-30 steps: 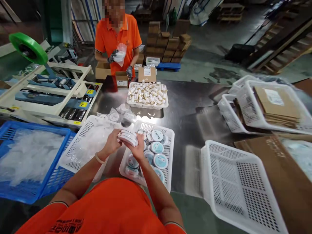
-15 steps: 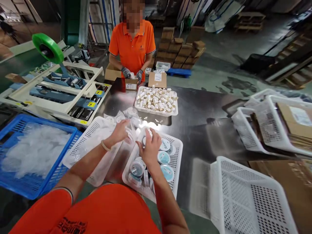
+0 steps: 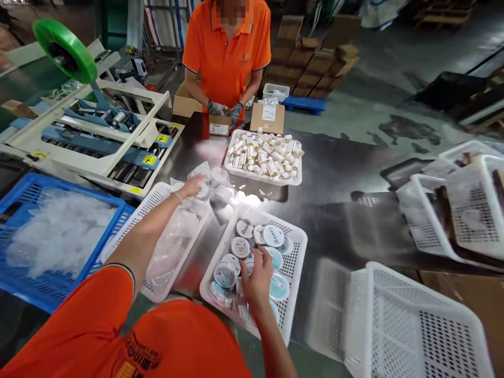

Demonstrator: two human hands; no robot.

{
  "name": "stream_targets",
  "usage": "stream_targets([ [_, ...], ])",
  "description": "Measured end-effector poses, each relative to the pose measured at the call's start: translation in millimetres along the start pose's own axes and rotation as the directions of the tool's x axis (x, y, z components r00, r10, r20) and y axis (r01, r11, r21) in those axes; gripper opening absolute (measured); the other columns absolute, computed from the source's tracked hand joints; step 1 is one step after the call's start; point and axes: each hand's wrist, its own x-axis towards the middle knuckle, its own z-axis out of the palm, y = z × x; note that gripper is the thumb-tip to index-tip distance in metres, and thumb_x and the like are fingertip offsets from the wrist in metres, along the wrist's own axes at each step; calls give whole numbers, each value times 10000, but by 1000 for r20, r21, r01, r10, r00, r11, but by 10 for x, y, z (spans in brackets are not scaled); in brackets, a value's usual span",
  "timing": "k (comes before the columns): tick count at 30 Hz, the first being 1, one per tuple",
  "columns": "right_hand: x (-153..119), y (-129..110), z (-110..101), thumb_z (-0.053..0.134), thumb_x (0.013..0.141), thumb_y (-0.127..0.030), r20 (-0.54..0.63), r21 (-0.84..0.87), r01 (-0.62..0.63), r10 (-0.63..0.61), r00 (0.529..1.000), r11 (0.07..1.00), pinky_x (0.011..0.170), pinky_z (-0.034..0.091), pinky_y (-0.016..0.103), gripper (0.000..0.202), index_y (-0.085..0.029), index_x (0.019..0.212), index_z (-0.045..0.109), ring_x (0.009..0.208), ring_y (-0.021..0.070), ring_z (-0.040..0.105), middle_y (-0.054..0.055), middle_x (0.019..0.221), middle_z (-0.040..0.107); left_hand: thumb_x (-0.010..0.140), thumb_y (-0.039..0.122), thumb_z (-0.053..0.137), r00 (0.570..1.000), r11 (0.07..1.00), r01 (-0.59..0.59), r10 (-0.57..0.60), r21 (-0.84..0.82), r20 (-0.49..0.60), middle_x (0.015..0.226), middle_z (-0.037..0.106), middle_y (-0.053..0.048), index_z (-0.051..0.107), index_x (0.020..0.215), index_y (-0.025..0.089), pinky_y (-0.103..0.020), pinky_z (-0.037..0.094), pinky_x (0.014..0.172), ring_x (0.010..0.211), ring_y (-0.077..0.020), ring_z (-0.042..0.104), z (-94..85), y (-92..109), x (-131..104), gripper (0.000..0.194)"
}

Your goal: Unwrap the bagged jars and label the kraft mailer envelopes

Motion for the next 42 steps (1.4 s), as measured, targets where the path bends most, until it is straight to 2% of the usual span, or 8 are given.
stream_targets([
  [10,195,-249,340,590,925,-391,77,89,101,-108,991,991,1007,540,582,343,-225,1220,642,1229,356,601,172,1325,582,821,120,752,947,932,320,-310,172,-83,1009,774,-190,740,839,96,-389,518,951,1099,-342,713,-174,-249,-1004,32],
  [15,338,-469,290,629,918,-407,199,226,77,-123,972,971,976,559,534,268,-242,1122,683,1130,338,678,131,1169,714,1020,200,494,953,977,211,-199,30,-229,1001,778,-137,717,989,150,-341,535,898,1026,-254,732,-654,-158,-1233,230],
  [18,530,-570,210,710,882,-505,253,435,-64,-54,966,898,966,558,500,392,-255,1180,664,1105,320,706,110,1138,758,989,311,585,997,911,-38,6,-410,-80,888,782,-78,690,1003,174,-288,557,767,825,-194,739,-789,58,-1463,173],
  [23,860,-808,99,964,570,-555,343,801,-218,-128,931,557,1030,529,449,990,-310,1443,568,1344,316,623,111,1386,698,821,530,825,872,551,166,305,-818,382,806,791,-71,703,1134,157,-269,555,629,644,-177,734,-439,594,-1797,502],
  [26,861,-821,46,987,536,-510,532,785,-434,-123,837,443,861,570,384,759,-251,1206,742,1011,274,734,64,1067,781,754,507,892,835,544,238,310,-805,456,781,788,-59,709,1103,158,-255,554,632,628,-158,723,-215,780,-1854,526],
  [30,707,-695,-32,923,633,-539,541,718,-518,96,836,465,651,509,332,399,-207,760,742,650,187,618,8,691,684,691,416,910,846,634,235,239,-737,476,750,771,-43,715,911,161,-220,503,613,688,-162,728,-56,807,-1832,390],
  [36,390,-769,13,824,736,-563,-89,599,-226,345,934,768,730,510,338,381,-232,843,668,784,199,588,20,807,669,544,377,926,950,622,178,92,-762,297,580,617,45,642,764,167,-234,437,580,551,-117,584,283,813,-1952,416],
  [42,17,-1001,523,722,778,-682,292,771,-391,267,918,502,563,420,277,485,-239,671,557,561,135,478,-31,586,548,536,360,902,985,726,100,22,-680,169,578,558,84,624,757,197,-214,389,557,557,-101,516,583,807,-2211,391],
])
